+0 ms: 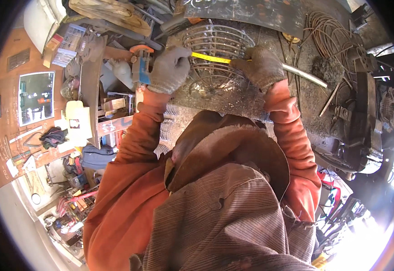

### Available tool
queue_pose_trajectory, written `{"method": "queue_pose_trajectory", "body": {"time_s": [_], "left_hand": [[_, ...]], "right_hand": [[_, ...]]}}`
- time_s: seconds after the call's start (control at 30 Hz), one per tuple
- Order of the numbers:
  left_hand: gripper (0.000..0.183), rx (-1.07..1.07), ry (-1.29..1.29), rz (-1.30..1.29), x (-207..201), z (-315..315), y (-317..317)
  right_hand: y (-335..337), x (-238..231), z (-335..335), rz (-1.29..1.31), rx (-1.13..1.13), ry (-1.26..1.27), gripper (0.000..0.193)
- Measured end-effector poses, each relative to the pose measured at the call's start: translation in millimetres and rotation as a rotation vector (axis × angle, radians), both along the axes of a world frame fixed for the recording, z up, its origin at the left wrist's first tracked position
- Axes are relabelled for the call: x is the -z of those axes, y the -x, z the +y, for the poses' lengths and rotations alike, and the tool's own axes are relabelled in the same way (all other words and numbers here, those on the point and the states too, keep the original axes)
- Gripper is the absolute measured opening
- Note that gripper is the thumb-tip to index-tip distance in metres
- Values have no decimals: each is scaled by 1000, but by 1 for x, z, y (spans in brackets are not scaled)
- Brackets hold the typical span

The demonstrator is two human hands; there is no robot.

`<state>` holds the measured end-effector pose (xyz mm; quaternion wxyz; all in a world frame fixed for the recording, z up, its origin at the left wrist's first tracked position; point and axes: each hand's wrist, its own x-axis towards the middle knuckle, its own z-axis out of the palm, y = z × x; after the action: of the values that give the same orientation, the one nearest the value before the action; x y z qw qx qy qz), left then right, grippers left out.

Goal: The person measures the diameter of a circular metal grate using a tape measure and records the measurements on a nearby metal plate with a marker.

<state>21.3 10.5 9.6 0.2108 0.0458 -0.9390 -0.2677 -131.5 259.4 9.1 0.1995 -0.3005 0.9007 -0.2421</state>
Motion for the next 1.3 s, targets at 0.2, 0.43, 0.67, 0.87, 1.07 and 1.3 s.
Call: {"method": "queue_pose_trajectory", "body": {"time_s": [0.2,0.43,0.67,0.87,1.07,1.3], "left_hand": [[28,121,220,-7,-28,18,10],[29,386,717,22,-41,9,13],[31,401,322,-107,-30,15,23],[23,445,495,-262,-51,13,37],[14,457,387,-240,-40,12,58],[20,315,81,-250,-17,17,60]], "right_hand": [[1,6,1,22,-32,121,52],[4,10,-1,33,-22,77,51],[8,12,-2,-58,-10,86,47],[5,16,2,-65,10,140,51],[0,12,1,-59,53,124,53],[-4,12,2,-70,68,131,53]]}}
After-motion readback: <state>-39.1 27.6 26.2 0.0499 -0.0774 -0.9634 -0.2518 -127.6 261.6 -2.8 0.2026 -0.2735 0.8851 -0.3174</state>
